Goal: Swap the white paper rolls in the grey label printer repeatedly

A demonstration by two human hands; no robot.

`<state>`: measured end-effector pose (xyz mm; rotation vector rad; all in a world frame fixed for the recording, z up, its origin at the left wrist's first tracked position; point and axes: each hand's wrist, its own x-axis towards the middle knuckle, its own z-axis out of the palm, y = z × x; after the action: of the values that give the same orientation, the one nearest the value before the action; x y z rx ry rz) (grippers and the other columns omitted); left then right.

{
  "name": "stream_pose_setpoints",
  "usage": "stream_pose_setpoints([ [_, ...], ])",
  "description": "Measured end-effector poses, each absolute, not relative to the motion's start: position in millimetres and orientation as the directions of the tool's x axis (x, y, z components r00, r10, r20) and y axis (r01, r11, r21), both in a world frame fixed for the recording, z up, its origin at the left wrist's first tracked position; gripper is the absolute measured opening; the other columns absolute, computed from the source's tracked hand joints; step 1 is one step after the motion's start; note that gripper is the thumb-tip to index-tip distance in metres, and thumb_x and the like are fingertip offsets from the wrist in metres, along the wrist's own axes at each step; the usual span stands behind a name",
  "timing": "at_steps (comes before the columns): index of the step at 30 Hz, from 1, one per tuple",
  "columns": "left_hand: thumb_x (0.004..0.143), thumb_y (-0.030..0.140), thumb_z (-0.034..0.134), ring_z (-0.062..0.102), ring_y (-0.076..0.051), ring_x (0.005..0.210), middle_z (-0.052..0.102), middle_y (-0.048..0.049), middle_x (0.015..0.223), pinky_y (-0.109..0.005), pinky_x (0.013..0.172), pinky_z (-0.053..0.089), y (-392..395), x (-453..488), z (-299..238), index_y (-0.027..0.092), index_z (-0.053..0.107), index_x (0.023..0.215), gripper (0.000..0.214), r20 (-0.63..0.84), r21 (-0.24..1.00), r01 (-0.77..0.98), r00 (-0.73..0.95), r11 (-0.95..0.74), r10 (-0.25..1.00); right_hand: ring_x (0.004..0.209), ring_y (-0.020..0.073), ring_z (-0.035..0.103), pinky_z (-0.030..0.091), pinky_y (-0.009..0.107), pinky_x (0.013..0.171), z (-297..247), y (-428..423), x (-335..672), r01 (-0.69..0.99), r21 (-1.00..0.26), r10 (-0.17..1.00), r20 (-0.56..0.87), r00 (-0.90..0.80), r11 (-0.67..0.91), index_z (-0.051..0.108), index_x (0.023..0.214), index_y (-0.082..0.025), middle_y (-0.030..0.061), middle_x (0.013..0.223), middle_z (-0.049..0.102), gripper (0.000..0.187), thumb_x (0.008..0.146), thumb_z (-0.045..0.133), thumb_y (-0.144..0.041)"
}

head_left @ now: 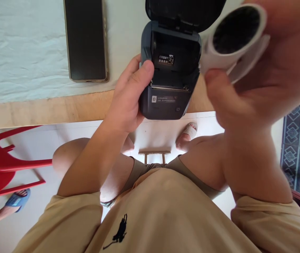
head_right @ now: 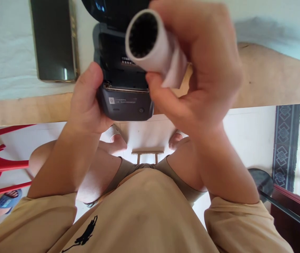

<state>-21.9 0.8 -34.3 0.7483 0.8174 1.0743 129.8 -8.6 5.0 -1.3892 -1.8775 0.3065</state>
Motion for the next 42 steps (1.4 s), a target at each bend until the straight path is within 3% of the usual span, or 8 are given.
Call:
stream_pose_setpoints([
  [5, 0.074, 0.032, 0.041, 0.057, -0.012, 0.085, 0.058, 0.0016, 0.085, -0.021, 0.067, 0.046, -0.9, -21.7, -32.2, 0.023, 0.047, 0.089, 0.018, -0.143, 0.859, -0.452, 0.239, 0.241, 0.960, 0.095, -0.0055, 0.044, 0.043, 0.008, 0.086, -7.4, -1.0, 116.6, 0.774, -0.436, 0.840, 0.496, -0.220, 0.460, 0.034, 0.110, -0.023, -0.0081, 0.106, 0.043, 0.047, 0.064, 0.043, -0.024],
  [9, 0.075, 0.032, 0.040, 0.056, -0.011, 0.085, 0.058, 0.0024, 0.084, -0.022, 0.072, 0.046, -0.7, -25.0, -32.6, 0.023, 0.049, 0.087, 0.018, -0.165, 0.856, -0.446, 0.245, 0.262, 0.955, 0.095, 0.0004, 0.047, 0.045, 0.016, 0.082, -14.4, 2.5, 117.2, 0.880, -0.366, 0.904, 0.404, -0.144, 0.304, 0.039, 0.103, -0.022, -0.0066, 0.099, 0.047, 0.039, 0.066, 0.039, -0.034],
  [13, 0.074, 0.033, 0.041, 0.055, -0.014, 0.088, 0.059, 0.0001, 0.091, -0.025, 0.074, 0.046, 0.4, -26.7, -33.6, 0.023, 0.049, 0.090, 0.021, -0.162, 0.861, -0.428, 0.284, 0.276, 0.945, 0.091, -0.0019, 0.050, 0.043, 0.019, 0.082, -14.1, 1.9, 119.5, 0.898, -0.286, 0.869, 0.464, -0.175, 0.333, 0.043, 0.092, -0.022, -0.0102, 0.097, 0.049, 0.026, 0.066, 0.040, -0.028],
  [17, 0.074, 0.033, 0.042, 0.057, -0.012, 0.084, 0.058, 0.0012, 0.085, -0.024, 0.071, 0.046, 0.7, -25.7, -33.6, 0.024, 0.048, 0.090, 0.020, -0.196, 0.848, -0.439, 0.263, 0.298, 0.945, 0.098, -0.0040, 0.046, 0.041, 0.020, 0.090, -11.2, 2.5, 117.9, 0.857, -0.328, 0.863, 0.452, -0.227, 0.398, 0.048, 0.077, -0.023, -0.0166, 0.098, 0.047, 0.013, 0.068, 0.039, -0.026],
  [24, 0.071, 0.044, 0.041, 0.055, -0.011, 0.074, 0.057, -0.0008, 0.081, -0.022, 0.060, 0.045, 0.9, -24.7, -33.7, 0.020, 0.052, 0.083, 0.029, -0.233, 0.830, -0.457, 0.239, 0.320, 0.943, 0.084, -0.0029, 0.041, 0.037, 0.015, 0.077, -9.7, -0.6, 116.2, 0.820, -0.308, 0.815, 0.501, -0.292, 0.483, 0.052, 0.075, -0.028, -0.0088, 0.087, 0.047, 0.014, 0.066, 0.042, -0.030],
  [29, 0.065, 0.023, 0.055, 0.050, -0.005, 0.062, 0.052, 0.0037, 0.072, -0.019, 0.055, 0.038, 0.7, -26.5, -35.7, 0.026, 0.046, 0.087, 0.024, -0.171, 0.826, -0.502, 0.213, 0.258, 0.962, 0.086, -0.0015, 0.042, 0.038, 0.017, 0.079, -14.5, -2.5, 117.0, 0.756, -0.306, 0.774, 0.498, -0.391, 0.579, 0.051, 0.077, -0.030, -0.0091, 0.086, 0.047, 0.016, 0.061, 0.047, -0.029],
  [35, 0.065, 0.024, 0.055, 0.049, -0.008, 0.064, 0.052, 0.0021, 0.074, -0.023, 0.055, 0.037, -0.2, -29.0, -35.4, 0.026, 0.047, 0.087, 0.023, -0.179, 0.831, -0.488, 0.220, 0.267, 0.959, 0.095, -0.0012, 0.041, 0.039, 0.018, 0.088, -18.4, -1.1, 118.3, 0.695, -0.283, 0.707, 0.544, -0.452, 0.661, 0.052, 0.077, -0.032, -0.0109, 0.087, 0.048, 0.021, 0.058, 0.050, -0.040],
  [42, 0.062, 0.012, 0.057, 0.053, -0.006, 0.068, 0.053, 0.0044, 0.076, -0.020, 0.064, 0.044, 0.4, -30.1, -37.0, 0.027, 0.045, 0.094, 0.038, -0.122, 0.870, -0.441, 0.242, 0.221, 0.963, 0.090, -0.0030, 0.040, 0.039, 0.020, 0.088, -13.5, -3.5, 116.8, 0.772, -0.458, 0.848, 0.495, -0.190, 0.441, 0.051, 0.083, -0.026, -0.0029, 0.090, 0.044, 0.029, 0.067, 0.036, -0.045],
])
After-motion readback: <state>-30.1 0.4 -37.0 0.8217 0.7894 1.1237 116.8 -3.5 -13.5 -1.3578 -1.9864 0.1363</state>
